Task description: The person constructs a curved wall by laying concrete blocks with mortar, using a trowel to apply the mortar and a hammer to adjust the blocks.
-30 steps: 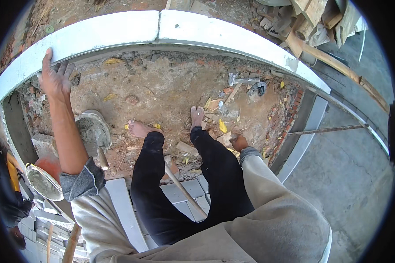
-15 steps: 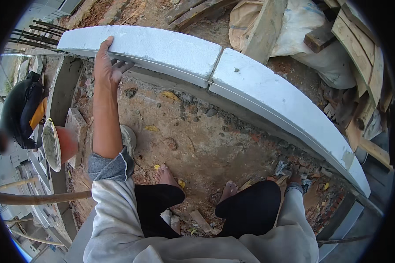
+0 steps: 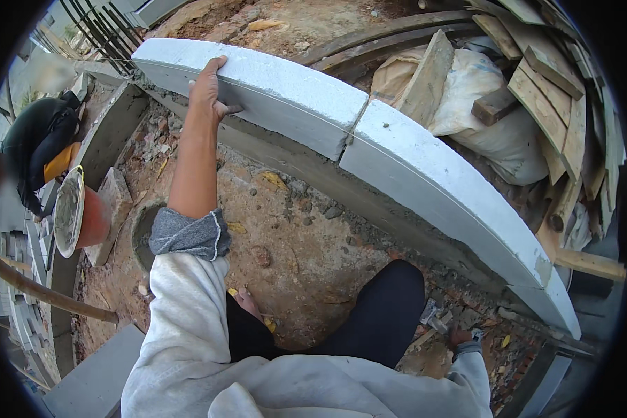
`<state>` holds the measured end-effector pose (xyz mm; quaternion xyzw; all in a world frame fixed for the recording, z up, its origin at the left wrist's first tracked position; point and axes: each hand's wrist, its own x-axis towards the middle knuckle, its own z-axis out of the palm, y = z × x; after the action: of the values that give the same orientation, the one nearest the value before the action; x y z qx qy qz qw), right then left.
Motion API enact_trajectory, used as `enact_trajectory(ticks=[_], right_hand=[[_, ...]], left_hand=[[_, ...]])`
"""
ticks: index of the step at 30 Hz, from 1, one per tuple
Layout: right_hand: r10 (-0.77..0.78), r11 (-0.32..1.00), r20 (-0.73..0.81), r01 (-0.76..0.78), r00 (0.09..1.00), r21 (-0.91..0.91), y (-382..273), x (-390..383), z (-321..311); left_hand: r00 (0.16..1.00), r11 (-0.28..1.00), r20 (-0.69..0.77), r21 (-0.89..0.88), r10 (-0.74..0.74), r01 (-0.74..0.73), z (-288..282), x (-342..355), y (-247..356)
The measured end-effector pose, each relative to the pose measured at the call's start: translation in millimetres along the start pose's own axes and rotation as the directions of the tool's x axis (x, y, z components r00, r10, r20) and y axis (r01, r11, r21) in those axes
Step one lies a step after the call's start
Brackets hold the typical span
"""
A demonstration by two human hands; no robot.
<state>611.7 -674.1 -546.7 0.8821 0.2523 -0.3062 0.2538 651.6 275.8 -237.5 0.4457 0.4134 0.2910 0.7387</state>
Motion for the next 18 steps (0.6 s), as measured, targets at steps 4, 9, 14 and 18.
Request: enact_trajectory(ticks=[4, 9, 14, 18], right_hand=[[0.114, 0.941, -0.048, -0.092, 0.992, 0.327, -26.2, -97.9, -114.9], [0.07, 0.673, -0.57, 0.384, 0.818, 0.633, -112.7, -142.2, -302.1], [-0.211, 0.442, -0.413, 0.463, 0.886, 0.768, -184.5, -146.1, -430.0], [-0.235, 0.321, -0.721, 0.752, 0.652, 0.575, -287.5, -102.2, -578.5]], left_hand=[[0.998, 0.994, -0.045, -0.098, 0.046, -0.05, 5.7, 3.6, -16.8], [0.999, 0.989, -0.007, -0.144, 0.033, -0.033, 12.9, -34.1, -19.9], [0.999, 0.988, 0.003, -0.147, 0.051, -0.05, 14.0, -40.8, -19.5], [0.994, 0.99, -0.083, -0.116, 0.069, -0.078, 1.4, -26.5, -31.4]])
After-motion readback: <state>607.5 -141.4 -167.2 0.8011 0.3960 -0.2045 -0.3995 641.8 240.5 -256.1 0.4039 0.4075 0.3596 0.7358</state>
